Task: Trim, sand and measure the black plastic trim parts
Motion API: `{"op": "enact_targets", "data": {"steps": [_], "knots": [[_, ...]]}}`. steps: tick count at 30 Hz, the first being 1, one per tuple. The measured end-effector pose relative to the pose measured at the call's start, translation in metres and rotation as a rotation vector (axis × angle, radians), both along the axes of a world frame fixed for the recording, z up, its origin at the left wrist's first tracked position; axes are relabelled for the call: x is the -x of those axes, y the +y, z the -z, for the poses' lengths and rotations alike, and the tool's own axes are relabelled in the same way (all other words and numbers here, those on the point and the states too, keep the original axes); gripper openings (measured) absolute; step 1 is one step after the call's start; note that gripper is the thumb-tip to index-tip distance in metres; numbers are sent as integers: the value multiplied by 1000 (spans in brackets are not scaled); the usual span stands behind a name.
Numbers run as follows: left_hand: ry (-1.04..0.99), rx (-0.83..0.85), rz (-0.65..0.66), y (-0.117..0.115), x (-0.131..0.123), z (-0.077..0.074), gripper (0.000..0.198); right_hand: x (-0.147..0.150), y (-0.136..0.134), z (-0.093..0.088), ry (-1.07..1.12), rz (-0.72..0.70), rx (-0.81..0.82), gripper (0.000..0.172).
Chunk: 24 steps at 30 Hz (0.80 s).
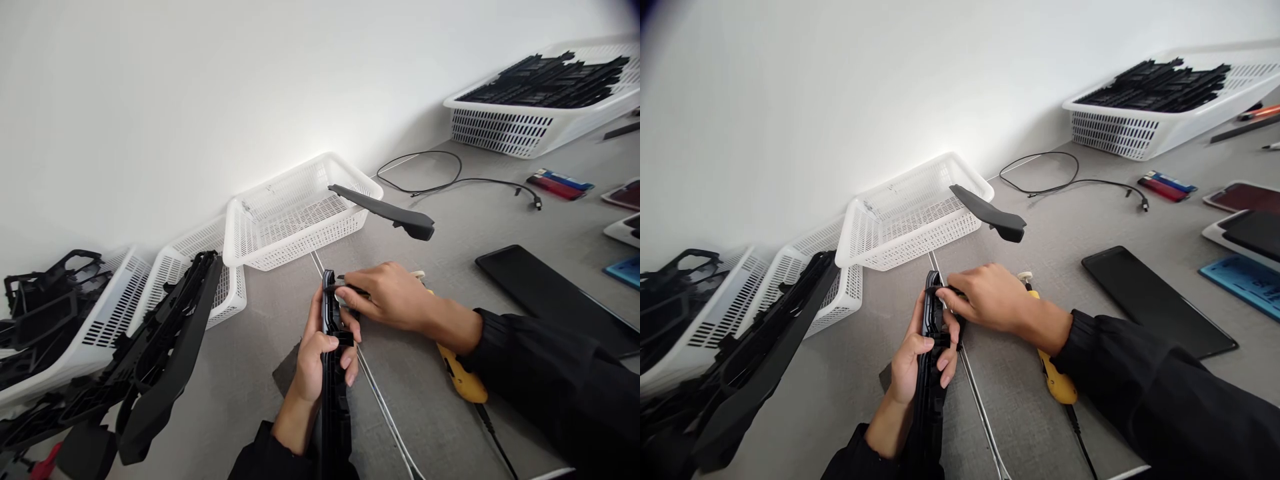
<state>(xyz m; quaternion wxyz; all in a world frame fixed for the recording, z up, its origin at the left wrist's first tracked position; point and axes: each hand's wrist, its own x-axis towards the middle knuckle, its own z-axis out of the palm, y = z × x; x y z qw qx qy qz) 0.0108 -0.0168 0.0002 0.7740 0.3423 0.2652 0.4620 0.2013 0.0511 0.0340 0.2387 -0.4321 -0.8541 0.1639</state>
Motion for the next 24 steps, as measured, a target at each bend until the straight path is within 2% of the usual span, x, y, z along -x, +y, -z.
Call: {"op": "enact_targets", "data": {"steps": [3, 7, 10, 12, 15, 18, 22, 24], "knots": [[-9, 3, -5, 0, 0, 0, 88, 0, 0, -1, -21, -36, 26, 45], [-15, -17, 0, 0, 0, -2, 85, -1, 1, -1, 2, 111, 11, 46], [6, -16, -14, 1, -1, -6, 71, -1, 0, 0, 48, 103, 9, 35], [25, -21, -59, 1, -3, -10, 56, -1, -1, 0, 77, 100, 4, 23], [45, -14, -134, 2, -6, -14, 47, -1, -2, 2, 94, 104, -15, 16], [74, 31, -161, 2, -9, -15, 41, -1, -2, 5, 79, 44, -51, 13], [106, 63, -128, 2, -9, -15, 30, -1, -1, 7, 77, -89, -100, 15], [108, 64, -135, 2, -10, -14, 28, -2, -1, 7, 87, -112, -109, 15]]}}
